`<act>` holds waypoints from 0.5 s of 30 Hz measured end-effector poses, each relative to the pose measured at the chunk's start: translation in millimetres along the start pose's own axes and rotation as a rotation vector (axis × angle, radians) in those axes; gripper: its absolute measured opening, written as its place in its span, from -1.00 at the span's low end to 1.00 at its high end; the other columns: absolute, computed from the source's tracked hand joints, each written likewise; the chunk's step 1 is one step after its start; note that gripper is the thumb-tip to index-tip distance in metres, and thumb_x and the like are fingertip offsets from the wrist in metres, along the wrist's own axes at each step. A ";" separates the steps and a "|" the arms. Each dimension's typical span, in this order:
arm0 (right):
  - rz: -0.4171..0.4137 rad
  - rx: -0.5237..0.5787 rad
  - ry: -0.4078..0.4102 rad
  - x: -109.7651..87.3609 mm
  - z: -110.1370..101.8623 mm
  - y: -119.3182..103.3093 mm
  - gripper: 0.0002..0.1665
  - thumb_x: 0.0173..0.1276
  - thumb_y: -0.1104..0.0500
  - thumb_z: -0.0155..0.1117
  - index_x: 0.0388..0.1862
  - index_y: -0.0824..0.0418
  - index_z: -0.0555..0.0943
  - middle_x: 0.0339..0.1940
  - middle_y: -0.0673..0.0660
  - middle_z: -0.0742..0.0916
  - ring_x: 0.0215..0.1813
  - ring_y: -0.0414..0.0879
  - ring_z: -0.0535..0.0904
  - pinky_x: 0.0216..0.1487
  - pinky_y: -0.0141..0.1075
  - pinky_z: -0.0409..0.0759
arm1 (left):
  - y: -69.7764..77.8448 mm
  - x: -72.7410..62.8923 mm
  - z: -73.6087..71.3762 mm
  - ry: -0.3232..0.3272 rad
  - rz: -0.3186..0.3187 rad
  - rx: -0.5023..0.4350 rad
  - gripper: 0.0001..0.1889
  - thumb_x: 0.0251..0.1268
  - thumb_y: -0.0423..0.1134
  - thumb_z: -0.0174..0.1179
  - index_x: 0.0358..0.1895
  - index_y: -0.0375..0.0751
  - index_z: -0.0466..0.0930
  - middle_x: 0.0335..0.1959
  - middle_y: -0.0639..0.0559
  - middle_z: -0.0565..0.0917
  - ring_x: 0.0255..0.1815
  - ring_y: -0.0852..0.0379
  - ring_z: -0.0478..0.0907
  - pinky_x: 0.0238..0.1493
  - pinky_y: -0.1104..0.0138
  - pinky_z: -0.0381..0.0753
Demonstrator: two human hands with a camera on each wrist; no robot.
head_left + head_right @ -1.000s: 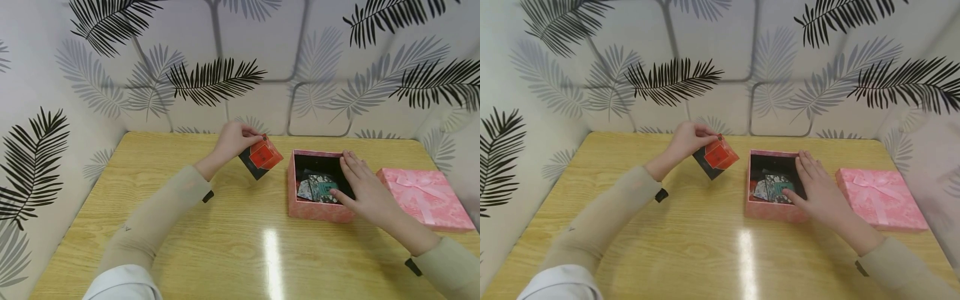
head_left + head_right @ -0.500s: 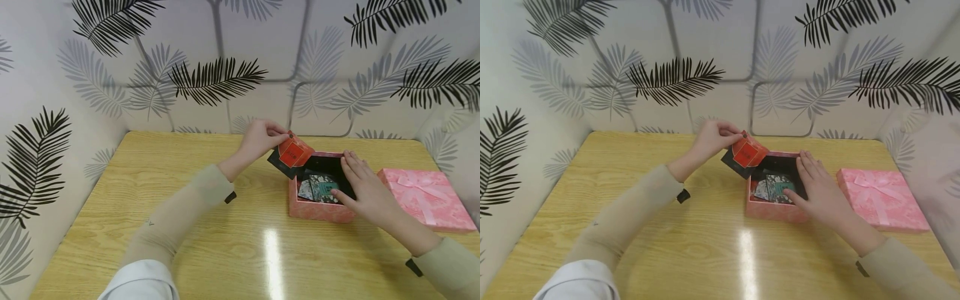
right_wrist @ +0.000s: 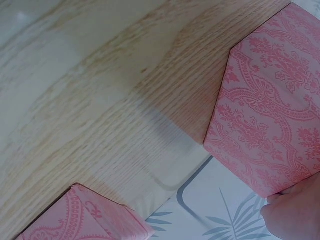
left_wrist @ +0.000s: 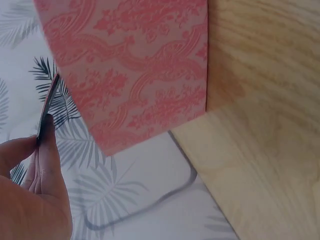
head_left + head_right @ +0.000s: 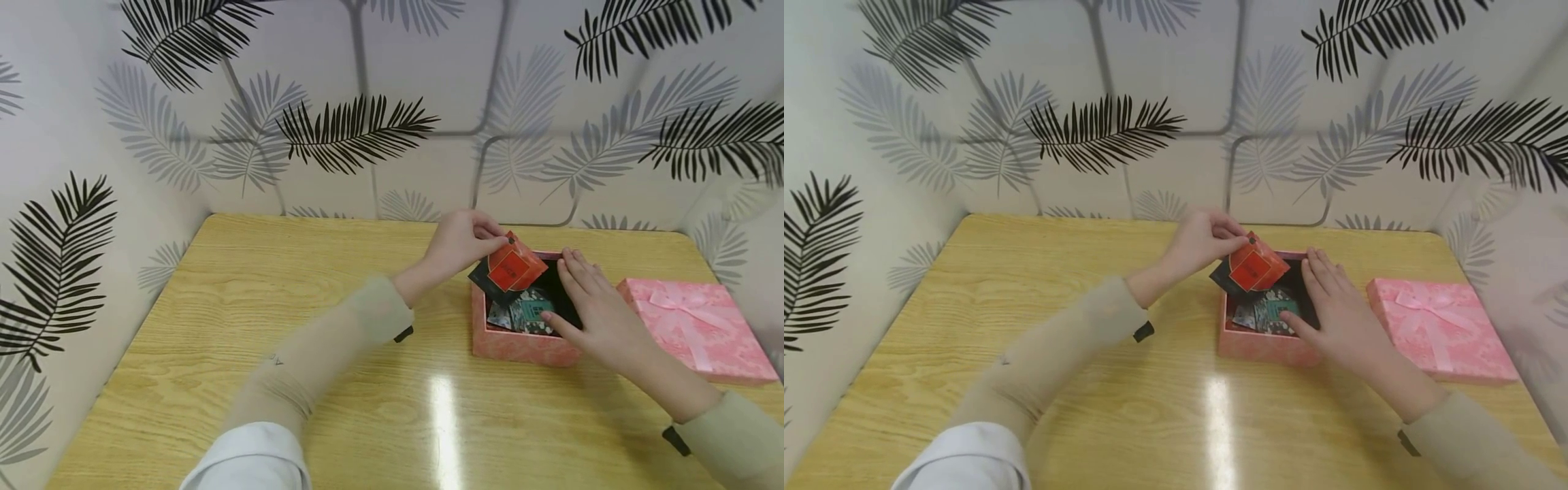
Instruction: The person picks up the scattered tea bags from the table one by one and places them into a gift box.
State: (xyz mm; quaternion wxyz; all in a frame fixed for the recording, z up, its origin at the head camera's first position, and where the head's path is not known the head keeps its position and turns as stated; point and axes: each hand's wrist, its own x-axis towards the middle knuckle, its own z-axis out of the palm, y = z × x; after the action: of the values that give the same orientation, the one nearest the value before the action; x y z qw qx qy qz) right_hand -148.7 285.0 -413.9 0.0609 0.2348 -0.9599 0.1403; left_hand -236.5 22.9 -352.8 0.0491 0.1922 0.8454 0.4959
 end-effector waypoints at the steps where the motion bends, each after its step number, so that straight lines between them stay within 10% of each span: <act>1: 0.000 0.001 -0.001 0.0 -0.1 -0.1 0.10 0.57 -0.22 0.26 0.70 0.47 0.09 0.76 0.43 0.13 0.81 0.26 -0.09 0.82 -0.08 -0.31 | -0.7 -0.4 2.6 -0.006 0.001 -0.004 -0.87 0.45 -0.28 0.40 -0.10 -0.27 0.82 -0.16 -0.12 0.87 -0.17 0.09 0.81 -0.30 0.55 0.66; 15: 0.004 0.005 -0.007 -0.2 -1.1 -0.6 0.10 0.57 -0.24 0.25 0.70 0.47 0.08 0.75 0.44 0.14 0.81 0.27 -0.08 0.82 -0.09 -0.31 | -6.4 -0.5 27.9 -0.051 0.046 0.052 -0.88 0.47 -0.26 0.40 -0.11 -0.23 0.84 -0.15 -0.08 0.87 -0.19 0.14 0.80 -0.29 0.62 0.60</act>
State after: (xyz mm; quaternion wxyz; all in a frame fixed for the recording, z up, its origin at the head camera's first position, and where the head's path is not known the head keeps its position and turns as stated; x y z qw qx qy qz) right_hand -148.2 284.9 -412.7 0.0567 0.2335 -0.9603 0.1420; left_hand -230.2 42.7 -372.3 0.0541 0.2255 0.8518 0.4698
